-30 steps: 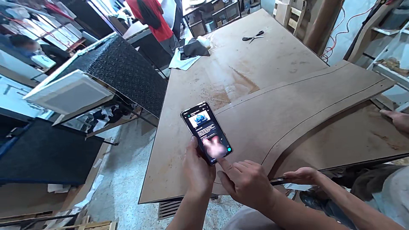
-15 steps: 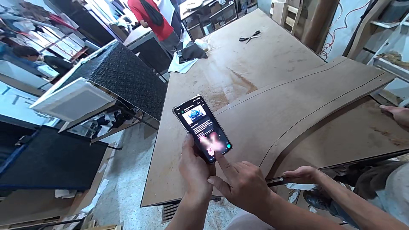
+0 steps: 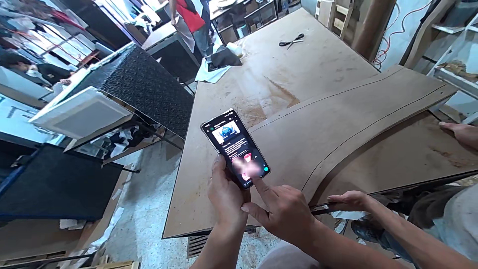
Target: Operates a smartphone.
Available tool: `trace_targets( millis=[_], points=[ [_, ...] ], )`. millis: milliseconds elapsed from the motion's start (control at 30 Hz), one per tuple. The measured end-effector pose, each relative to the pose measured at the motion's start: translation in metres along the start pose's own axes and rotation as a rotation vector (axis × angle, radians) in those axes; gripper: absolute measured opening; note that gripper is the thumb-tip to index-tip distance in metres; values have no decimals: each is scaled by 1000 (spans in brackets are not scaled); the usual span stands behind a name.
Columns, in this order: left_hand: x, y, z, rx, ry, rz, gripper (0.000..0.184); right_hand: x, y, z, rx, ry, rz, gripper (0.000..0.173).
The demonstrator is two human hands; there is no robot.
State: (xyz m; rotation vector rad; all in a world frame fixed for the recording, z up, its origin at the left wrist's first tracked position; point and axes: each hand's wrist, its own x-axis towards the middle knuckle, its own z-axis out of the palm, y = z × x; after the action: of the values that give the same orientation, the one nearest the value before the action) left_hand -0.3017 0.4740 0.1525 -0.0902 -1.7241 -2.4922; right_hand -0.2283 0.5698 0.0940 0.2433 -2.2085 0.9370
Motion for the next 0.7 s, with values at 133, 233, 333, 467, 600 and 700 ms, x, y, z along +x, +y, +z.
trace_targets(
  millis=[133,233,333,467,600,700],
  points=[
    [-1,0,1,9,13,-2,43,-1,0,-1,-5,-3,-10,57],
    [-2,2,1,16,4,7,44,0,-1,-3,-3,-3,-18,57],
    [-3,3,1,14,-8,6,46,0,-2,-3,1,3,-19,57],
    [-4,2,2,17,4,6,45,0,-2,-5,1,1,-14,58],
    [-5,2,2,41,-8,-2,45,-3,-1,-5,-3,-4,-3,59],
    [-5,1,3,41,-5,-6,44,-4,0,-5,1,-1,5,59]
  ],
)
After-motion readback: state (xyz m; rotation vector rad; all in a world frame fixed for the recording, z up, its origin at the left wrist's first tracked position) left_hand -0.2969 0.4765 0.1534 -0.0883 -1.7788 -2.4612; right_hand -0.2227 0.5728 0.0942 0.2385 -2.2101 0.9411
